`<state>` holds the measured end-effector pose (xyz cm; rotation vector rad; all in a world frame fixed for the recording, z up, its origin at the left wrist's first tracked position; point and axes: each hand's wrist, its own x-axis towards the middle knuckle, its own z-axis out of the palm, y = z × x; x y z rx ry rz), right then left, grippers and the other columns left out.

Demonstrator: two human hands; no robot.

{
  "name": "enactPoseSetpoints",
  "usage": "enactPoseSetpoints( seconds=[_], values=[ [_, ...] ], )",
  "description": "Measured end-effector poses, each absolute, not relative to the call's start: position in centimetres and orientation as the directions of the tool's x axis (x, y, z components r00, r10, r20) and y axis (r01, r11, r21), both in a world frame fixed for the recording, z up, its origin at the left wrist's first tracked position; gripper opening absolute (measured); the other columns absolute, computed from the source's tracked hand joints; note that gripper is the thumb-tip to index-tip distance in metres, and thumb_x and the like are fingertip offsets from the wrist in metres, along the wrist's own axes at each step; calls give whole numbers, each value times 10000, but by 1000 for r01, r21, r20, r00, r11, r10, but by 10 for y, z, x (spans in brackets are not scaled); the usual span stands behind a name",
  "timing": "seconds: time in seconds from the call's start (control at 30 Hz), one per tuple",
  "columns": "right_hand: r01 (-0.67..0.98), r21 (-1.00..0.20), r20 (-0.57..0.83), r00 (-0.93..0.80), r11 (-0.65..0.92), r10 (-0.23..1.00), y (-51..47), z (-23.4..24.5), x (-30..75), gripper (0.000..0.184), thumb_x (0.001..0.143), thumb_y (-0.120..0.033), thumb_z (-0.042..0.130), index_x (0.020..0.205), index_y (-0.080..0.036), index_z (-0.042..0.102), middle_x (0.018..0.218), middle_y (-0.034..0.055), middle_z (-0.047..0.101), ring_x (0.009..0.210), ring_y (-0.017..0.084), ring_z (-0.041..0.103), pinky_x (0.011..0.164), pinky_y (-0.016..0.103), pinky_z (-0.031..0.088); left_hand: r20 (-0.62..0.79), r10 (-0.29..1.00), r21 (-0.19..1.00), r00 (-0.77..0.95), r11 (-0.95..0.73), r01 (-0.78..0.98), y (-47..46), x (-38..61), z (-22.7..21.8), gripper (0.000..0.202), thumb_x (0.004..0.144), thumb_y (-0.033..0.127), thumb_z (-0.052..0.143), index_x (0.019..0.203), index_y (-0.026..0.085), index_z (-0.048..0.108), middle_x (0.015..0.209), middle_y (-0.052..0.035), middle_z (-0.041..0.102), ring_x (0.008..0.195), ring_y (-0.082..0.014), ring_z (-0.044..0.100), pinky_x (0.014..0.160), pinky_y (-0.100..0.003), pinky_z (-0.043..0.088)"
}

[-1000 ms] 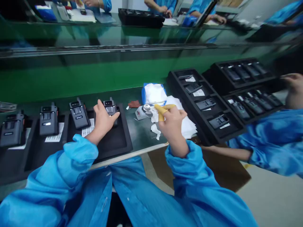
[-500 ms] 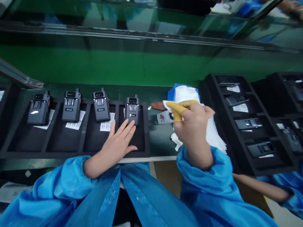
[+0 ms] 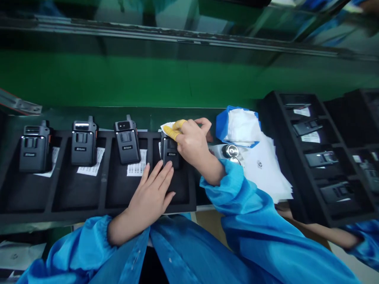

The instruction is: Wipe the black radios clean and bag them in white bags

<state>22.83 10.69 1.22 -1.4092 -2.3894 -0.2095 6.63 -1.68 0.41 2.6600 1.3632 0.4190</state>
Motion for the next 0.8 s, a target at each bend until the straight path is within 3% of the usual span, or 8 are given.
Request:
enactPoseSetpoints(
  seconds=[0.1, 0.2, 0.6, 0.8],
  values=[
    [831, 16, 452, -503, 557, 737, 101, 10, 235, 343, 899, -67, 463, 718, -237, 700, 865, -11, 650, 852, 160, 435, 880, 396, 167, 187, 815, 241, 548, -579, 779, -17, 66, 5, 472, 948, 248, 442, 1382, 71, 493, 1457, -150, 498, 1366, -324, 447, 1119, -550, 360],
    [829, 1, 472, -494, 560, 730, 95, 7, 241, 333, 883, -59, 488, 675, -226, 688, 819, -8, 636, 837, 156, 440, 872, 395, 175, 170, 818, 247, 549, -575, 780, -17, 66, 5, 477, 950, 258, 445, 1392, 85, 488, 1470, -140, 484, 1382, -319, 428, 1125, -544, 359],
    [958, -90, 466, -201, 272, 862, 86, 11, 251, 297, 868, -110, 447, 708, -228, 668, 767, 27, 533, 816, 174, 430, 859, 421, 221, 153, 813, 276, 561, -580, 766, -17, 67, 5, 487, 927, 229, 477, 1397, 99, 487, 1453, -154, 504, 1381, -314, 431, 1149, -549, 322],
    [914, -81, 450, -321, 397, 833, 91, 13, 222, 323, 914, -126, 449, 676, -229, 641, 790, 17, 535, 848, 171, 423, 877, 414, 205, 161, 808, 265, 566, -588, 764, -17, 66, 5, 462, 938, 237, 457, 1376, 101, 515, 1447, -142, 512, 1363, -322, 452, 1140, -552, 335]
  ],
)
